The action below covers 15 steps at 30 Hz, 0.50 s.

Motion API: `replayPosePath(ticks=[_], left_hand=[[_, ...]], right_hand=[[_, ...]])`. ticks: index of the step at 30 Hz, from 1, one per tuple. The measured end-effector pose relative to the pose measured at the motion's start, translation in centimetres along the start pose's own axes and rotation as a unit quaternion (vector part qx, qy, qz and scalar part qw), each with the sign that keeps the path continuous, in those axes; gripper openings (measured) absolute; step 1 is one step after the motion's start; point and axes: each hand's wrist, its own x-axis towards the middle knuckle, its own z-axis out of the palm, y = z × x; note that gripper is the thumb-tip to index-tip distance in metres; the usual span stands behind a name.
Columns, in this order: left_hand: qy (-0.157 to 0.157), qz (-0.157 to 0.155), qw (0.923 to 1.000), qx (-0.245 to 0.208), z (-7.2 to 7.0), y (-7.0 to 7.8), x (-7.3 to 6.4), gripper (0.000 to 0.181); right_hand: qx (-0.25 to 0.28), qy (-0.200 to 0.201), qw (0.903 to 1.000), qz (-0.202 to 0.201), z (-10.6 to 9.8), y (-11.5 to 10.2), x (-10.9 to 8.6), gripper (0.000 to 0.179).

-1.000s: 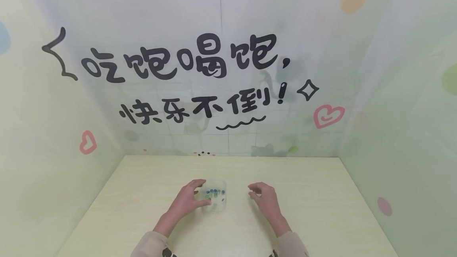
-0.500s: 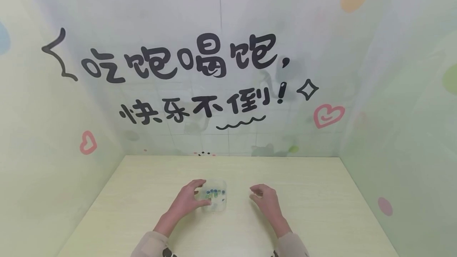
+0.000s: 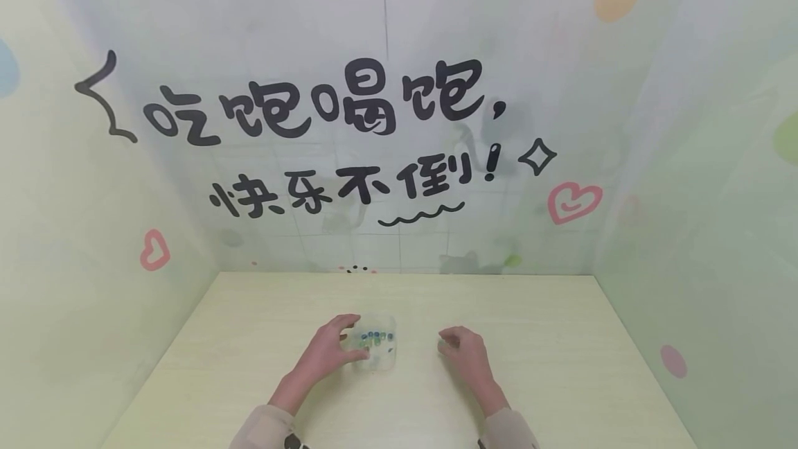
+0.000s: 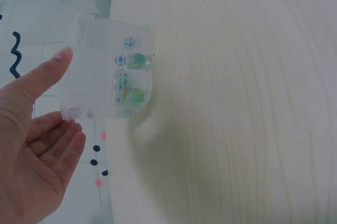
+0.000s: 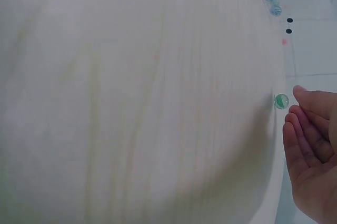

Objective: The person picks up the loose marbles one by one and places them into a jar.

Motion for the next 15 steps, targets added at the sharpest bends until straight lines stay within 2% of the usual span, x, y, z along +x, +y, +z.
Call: replayPosePath(ticks=[8, 15], left_hand=[[-0.002, 0.003, 1.0, 0.004, -0.14, 0.13, 0.02, 0.076], [-0.002, 0.002, 1.0, 0.008, -0.2, 0.15, 0.05, 0.075]], right_hand=[[-0.02, -0.006, 0.9998, 0.006, 0.11, -0.11, -0.03, 0.021], [-0.012, -0.013, 0.9996, 0.02, 0.16, -0.04, 0.06, 0.02]])
